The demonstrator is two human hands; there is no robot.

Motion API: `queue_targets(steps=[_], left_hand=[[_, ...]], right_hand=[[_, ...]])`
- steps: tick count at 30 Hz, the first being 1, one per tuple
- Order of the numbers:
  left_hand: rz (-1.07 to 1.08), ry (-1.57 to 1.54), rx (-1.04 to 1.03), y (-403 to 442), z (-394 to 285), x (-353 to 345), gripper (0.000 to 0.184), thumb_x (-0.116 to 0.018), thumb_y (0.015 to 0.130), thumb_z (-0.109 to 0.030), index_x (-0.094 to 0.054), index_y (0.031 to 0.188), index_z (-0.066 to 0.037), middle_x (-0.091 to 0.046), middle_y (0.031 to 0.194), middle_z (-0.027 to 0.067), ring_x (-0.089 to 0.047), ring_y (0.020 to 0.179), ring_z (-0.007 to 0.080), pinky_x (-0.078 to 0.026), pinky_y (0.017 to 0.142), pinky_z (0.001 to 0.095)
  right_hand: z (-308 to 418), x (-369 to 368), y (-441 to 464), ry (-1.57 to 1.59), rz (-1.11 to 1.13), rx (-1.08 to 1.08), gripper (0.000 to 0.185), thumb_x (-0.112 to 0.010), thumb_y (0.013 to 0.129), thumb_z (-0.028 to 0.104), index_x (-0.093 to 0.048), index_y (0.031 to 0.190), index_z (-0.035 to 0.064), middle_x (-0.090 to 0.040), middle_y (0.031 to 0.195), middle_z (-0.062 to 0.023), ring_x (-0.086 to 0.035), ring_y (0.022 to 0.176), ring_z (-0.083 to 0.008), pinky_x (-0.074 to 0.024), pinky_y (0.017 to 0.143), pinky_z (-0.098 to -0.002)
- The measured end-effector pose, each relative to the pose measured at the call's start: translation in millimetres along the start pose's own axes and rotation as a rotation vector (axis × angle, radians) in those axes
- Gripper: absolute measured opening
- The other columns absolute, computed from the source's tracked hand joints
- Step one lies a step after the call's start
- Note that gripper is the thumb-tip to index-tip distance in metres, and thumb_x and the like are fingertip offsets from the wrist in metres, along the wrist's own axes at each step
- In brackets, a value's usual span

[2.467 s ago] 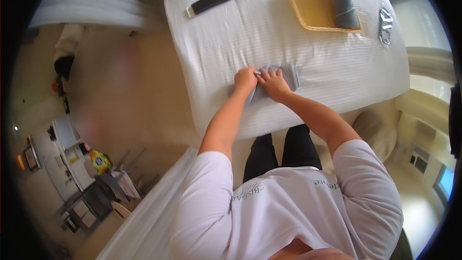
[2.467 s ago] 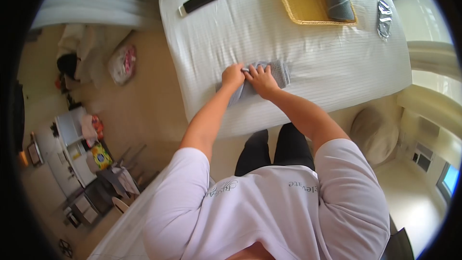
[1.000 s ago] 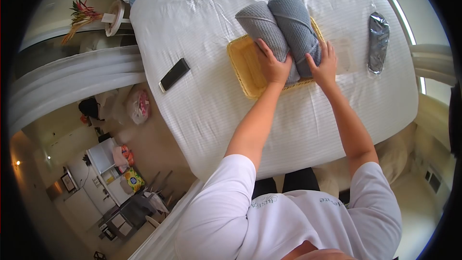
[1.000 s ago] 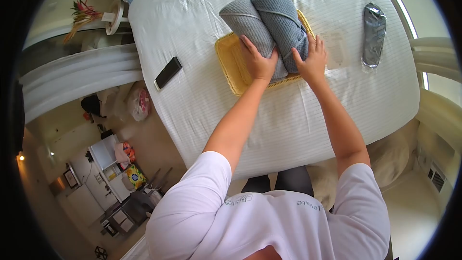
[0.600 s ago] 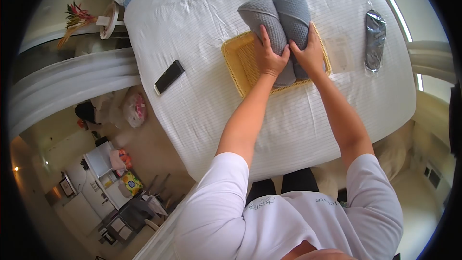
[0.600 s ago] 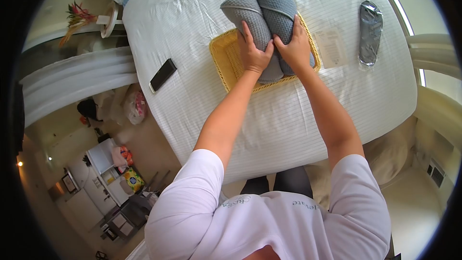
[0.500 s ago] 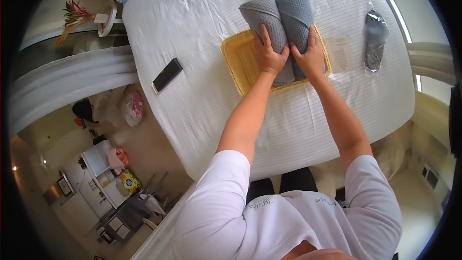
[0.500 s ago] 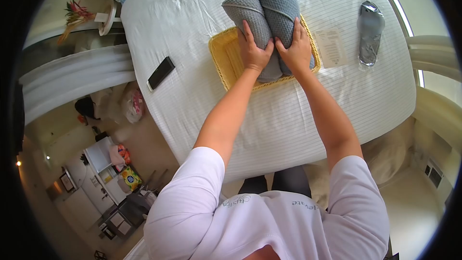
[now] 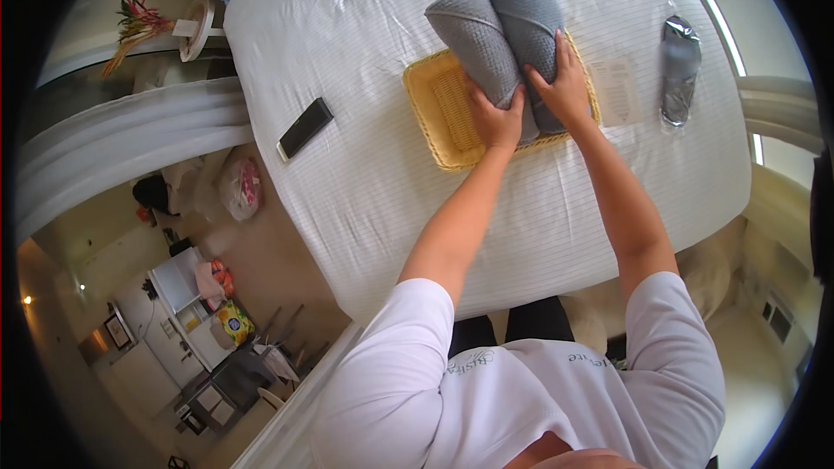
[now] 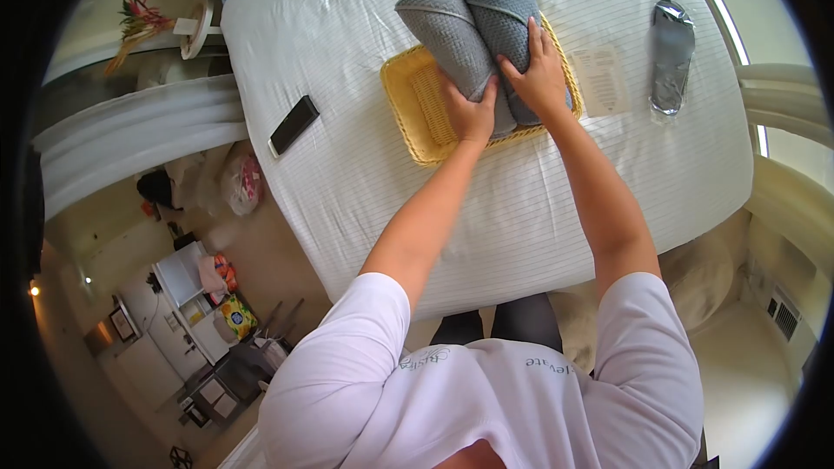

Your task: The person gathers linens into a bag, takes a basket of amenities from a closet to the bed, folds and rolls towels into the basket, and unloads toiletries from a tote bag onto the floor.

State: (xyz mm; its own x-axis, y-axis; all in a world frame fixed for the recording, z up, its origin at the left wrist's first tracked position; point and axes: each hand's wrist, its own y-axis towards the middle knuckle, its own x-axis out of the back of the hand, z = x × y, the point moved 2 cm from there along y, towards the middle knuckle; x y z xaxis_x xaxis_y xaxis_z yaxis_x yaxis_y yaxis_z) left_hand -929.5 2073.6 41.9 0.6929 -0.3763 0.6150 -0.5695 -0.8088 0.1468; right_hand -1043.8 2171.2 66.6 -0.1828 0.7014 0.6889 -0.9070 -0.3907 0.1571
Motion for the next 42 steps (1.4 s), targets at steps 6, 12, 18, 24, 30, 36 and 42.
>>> queue_targets(steps=[6, 12, 18, 24, 30, 36, 42], left_hand=[[0.097, 0.075, -0.068, -9.6, -1.8, 9.5, 0.106, -0.074, 0.068, -0.044, -0.013, 0.141, 0.003, -0.027, 0.139, 0.0302, -0.034, 0.125, 0.0437, -0.033, 0.099, 0.0494], [0.146, 0.075, -0.139, -29.3, -14.6, 79.5, 0.097, -0.07, 0.076, -0.037, -0.011, 0.142, 0.003, -0.024, 0.142, 0.0288, -0.026, 0.131, 0.041, -0.024, 0.107, 0.0461], [0.213, 0.233, 0.002, -112.5, 27.0, 135.2, 0.087, -0.065, 0.079, -0.028, -0.012, 0.143, -0.002, -0.022, 0.145, 0.0228, -0.024, 0.133, 0.0372, -0.019, 0.105, 0.058], [0.301, 0.258, 0.126, -163.2, 51.5, 163.1, 0.083, -0.064, 0.079, -0.025, -0.016, 0.142, -0.003, -0.023, 0.145, 0.0227, -0.023, 0.134, 0.0367, -0.017, 0.106, 0.0575], [0.282, 0.256, 0.136, -171.6, 59.5, 175.9, 0.079, -0.063, 0.079, -0.022, -0.019, 0.141, -0.001, -0.024, 0.144, 0.0248, -0.024, 0.133, 0.0378, -0.02, 0.105, 0.0556], [0.24, 0.191, 0.173, -151.5, 50.6, 176.5, 0.076, -0.064, 0.078, -0.018, -0.022, 0.139, 0.0, -0.025, 0.142, 0.0274, -0.026, 0.132, 0.0397, -0.026, 0.106, 0.0472], [0.243, 0.21, 0.3, -159.2, 66.3, 195.8, 0.075, -0.063, 0.079, -0.018, -0.021, 0.139, 0.0, -0.022, 0.142, 0.0264, -0.023, 0.133, 0.0391, -0.025, 0.107, 0.045]], right_hand=[[-6.7, 7.8, -41.4, 0.003, -0.053, 0.048, 0.072, -0.063, 0.081, 0.041, -0.035, 0.138, 0.008, -0.034, 0.14, -0.0232, -0.031, 0.131, -0.0368, -0.0261, 0.107, -0.0429], [-125.9, 54.0, -65.2, -0.432, -0.318, -0.552, 0.081, -0.065, 0.073, 0.057, -0.044, 0.131, 0.0039, -0.042, 0.134, -0.0225, -0.038, 0.125, -0.0357, -0.0308, 0.103, -0.0441], [-188.2, 59.2, -67.2, -0.182, -0.119, -0.814, 0.083, -0.077, 0.062, 0.046, -0.046, 0.125, 0.0033, -0.056, 0.115, -0.0169, -0.052, 0.11, -0.0332, -0.0413, 0.092, -0.0417], [-175.8, 90.9, -44.2, 0.911, -0.382, -0.643, 0.034, -0.07, 0.076, 0.012, -0.054, 0.106, 0.0047, -0.059, 0.094, -0.0054, -0.056, 0.089, -0.0139, -0.0447, 0.075, -0.0241], [30.9, 166.7, 5.8, 0.8, 0.171, -0.322, 0.026, -0.06, 0.084, 0.01, -0.058, 0.109, 0.002, -0.063, 0.098, -0.008, -0.058, 0.093, -0.0171, -0.0445, 0.08, -0.029], [75.3, 97.5, 78.8, 0.11, 0.571, -0.039, 0.025, -0.051, 0.085, 0.009, -0.061, 0.107, 0.0022, -0.064, 0.097, -0.0109, -0.059, 0.09, -0.0206, -0.0453, 0.081, -0.033], [119.4, 40.5, 137.4, -0.009, 0.533, -0.005, 0.028, -0.044, 0.084, 0.022, -0.064, 0.1, 0.0117, -0.065, 0.094, -0.0101, -0.061, 0.085, -0.0242, -0.0481, 0.077, -0.0356]])
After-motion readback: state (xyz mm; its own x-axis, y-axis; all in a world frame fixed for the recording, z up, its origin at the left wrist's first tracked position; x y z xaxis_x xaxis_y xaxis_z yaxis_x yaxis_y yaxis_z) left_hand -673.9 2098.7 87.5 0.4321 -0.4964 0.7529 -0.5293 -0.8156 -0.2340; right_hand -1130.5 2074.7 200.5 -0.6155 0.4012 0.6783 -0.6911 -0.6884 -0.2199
